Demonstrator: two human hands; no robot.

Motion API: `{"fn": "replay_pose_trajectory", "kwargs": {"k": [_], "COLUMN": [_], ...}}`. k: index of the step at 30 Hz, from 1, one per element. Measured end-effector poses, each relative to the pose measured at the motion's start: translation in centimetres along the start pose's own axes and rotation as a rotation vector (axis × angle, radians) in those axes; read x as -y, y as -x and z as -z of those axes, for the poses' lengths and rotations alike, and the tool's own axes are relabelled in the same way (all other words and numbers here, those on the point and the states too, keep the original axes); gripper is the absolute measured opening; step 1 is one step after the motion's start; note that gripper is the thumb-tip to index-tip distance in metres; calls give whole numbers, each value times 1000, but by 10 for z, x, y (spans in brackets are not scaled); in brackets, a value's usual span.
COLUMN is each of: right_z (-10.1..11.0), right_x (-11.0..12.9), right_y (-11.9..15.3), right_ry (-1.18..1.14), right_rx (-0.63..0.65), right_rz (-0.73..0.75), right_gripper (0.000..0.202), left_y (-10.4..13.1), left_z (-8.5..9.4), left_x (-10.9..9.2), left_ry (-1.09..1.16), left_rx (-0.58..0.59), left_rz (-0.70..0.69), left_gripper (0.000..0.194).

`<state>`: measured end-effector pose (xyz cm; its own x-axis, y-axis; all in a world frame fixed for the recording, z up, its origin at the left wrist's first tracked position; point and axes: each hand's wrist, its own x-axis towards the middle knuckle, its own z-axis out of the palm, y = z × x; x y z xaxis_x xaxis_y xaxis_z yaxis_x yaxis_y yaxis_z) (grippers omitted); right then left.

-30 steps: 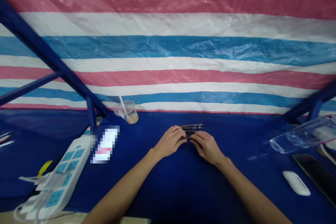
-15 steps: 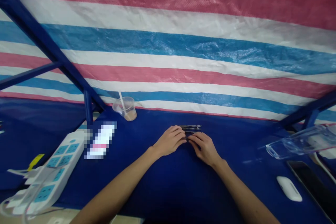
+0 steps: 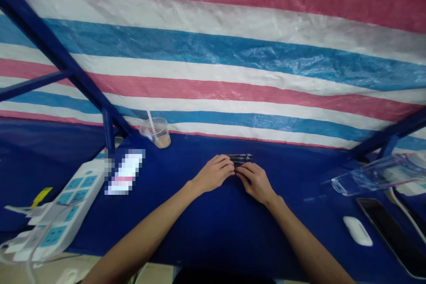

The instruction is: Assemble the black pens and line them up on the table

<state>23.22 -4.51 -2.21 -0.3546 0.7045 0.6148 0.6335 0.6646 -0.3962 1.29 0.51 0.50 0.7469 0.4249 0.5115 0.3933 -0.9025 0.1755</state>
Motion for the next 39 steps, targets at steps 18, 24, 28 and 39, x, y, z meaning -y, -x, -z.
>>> {"fn": "replay_pose_trajectory", "kwargs": {"k": [18, 24, 28, 39], "right_z": [4, 0, 0, 3], "right_x": [-2, -6, -6, -1], "right_y": [2, 3, 2, -1], "right_ry": [-44, -47, -74, -80], "right_rx": [-8, -24, -31, 19], "right_rz": [-43, -78, -100, -108], "right_gripper": [20, 19, 20, 23], "left_y": [5, 4, 6, 10], "left_z": [1, 7, 6, 13], "left_x": [5, 7, 9, 16], "left_ry": [-34, 8, 21, 101], "left_rx": [-73, -96, -101, -98], "left_rz": [7, 13, 11, 75], "left_gripper": [17, 10, 13, 11]}}
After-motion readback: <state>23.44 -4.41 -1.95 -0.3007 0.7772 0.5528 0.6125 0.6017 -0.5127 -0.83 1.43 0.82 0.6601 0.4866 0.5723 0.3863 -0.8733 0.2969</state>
